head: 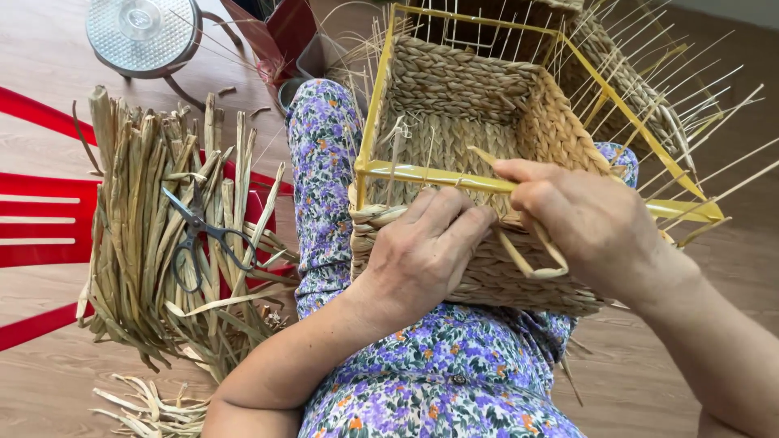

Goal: The person trims the vertical reeds of a basket with shears and then weaves long, flat strips of dried plant material around a yellow frame by hand. They continue weaving the strips through the vertical reeds to build the sides of the basket.

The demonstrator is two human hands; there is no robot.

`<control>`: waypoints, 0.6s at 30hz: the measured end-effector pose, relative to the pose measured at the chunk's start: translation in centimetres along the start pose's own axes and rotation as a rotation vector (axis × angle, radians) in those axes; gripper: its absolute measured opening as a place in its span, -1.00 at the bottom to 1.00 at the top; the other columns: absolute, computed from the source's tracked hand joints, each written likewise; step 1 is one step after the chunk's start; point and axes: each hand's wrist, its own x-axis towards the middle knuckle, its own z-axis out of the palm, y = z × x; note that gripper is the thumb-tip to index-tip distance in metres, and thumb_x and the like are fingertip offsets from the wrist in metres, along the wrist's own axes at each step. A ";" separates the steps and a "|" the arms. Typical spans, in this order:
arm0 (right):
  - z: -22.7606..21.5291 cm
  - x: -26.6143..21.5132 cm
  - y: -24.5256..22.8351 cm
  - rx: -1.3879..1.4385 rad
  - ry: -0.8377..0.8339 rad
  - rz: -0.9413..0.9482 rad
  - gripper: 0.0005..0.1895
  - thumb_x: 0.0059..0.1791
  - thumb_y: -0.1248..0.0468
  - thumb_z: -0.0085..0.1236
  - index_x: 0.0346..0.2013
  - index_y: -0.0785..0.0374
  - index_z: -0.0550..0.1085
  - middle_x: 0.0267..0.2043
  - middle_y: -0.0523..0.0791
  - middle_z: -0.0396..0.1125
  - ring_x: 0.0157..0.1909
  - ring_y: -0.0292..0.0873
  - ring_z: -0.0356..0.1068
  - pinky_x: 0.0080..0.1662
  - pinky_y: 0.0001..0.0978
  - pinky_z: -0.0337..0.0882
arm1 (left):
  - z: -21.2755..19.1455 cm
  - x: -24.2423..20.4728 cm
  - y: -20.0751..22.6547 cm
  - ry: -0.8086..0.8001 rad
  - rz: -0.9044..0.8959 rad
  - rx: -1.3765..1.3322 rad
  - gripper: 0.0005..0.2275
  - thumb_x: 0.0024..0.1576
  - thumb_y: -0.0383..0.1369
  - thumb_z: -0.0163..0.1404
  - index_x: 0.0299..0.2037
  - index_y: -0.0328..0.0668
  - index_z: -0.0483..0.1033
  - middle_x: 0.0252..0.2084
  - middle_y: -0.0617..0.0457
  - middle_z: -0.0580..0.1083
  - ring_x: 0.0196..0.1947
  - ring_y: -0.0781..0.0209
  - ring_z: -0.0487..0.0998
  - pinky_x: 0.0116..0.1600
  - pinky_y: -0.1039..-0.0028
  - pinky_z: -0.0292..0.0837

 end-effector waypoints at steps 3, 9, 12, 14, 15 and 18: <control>-1.4 1.0 0.2 0.228 -0.126 0.116 -0.82 -0.05 0.43 0.14 -0.19 0.30 0.35 0.13 0.09 0.44 -0.09 -0.08 0.55 -0.24 -0.37 0.50 | 0.0 0.2 0.1 0.006 0.007 0.009 -0.80 0.18 -0.54 0.11 0.00 -0.28 0.47 -0.12 -0.07 0.41 -0.09 -0.04 0.51 0.04 0.26 0.48; -2.6 3.8 0.8 0.354 -0.552 0.515 -0.67 -0.13 0.36 0.23 -0.10 0.15 0.40 -0.09 -0.14 0.51 -0.17 -0.16 0.54 -0.22 -0.34 0.52 | -0.2 0.3 0.3 0.001 0.006 0.012 -0.82 0.19 -0.51 0.12 -0.03 -0.28 0.47 -0.16 -0.06 0.39 -0.12 -0.03 0.51 0.01 0.27 0.48; -3.5 2.6 5.2 0.630 -0.651 0.482 -0.60 -0.10 0.36 0.18 0.02 0.11 0.39 0.01 -0.14 0.48 0.03 -0.17 0.52 -0.05 -0.33 0.49 | -0.2 0.3 0.3 -0.003 0.006 0.016 -0.82 0.20 -0.52 0.12 -0.03 -0.28 0.46 -0.15 -0.05 0.39 -0.11 -0.01 0.51 0.02 0.28 0.48; -3.1 2.0 9.3 0.496 -0.609 0.466 -0.60 -0.08 0.40 0.14 0.06 0.16 0.40 0.04 -0.08 0.47 0.06 -0.11 0.51 0.00 -0.27 0.48 | -0.1 0.2 0.4 -0.008 0.009 0.031 -0.82 0.18 -0.53 0.11 -0.04 -0.29 0.46 -0.16 -0.06 0.39 -0.11 -0.02 0.50 0.02 0.28 0.47; -3.0 1.7 11.4 0.363 -0.572 0.446 -0.59 -0.05 0.45 0.10 0.10 0.22 0.41 0.08 -0.02 0.46 0.09 -0.05 0.50 0.04 -0.22 0.47 | 0.0 0.3 0.5 -0.012 0.006 0.046 -0.81 0.17 -0.54 0.10 -0.04 -0.30 0.45 -0.16 -0.07 0.39 -0.11 -0.03 0.50 0.02 0.27 0.47; -1.2 1.7 13.1 -0.232 -0.378 0.345 -0.69 -0.04 0.39 0.16 0.01 0.30 0.52 0.00 0.05 0.46 -0.02 0.01 0.47 -0.01 -0.17 0.48 | 0.3 0.7 0.7 -0.008 -0.010 0.074 -0.84 0.16 -0.55 0.10 -0.08 -0.26 0.46 -0.16 -0.07 0.40 -0.12 -0.03 0.49 -0.02 0.26 0.44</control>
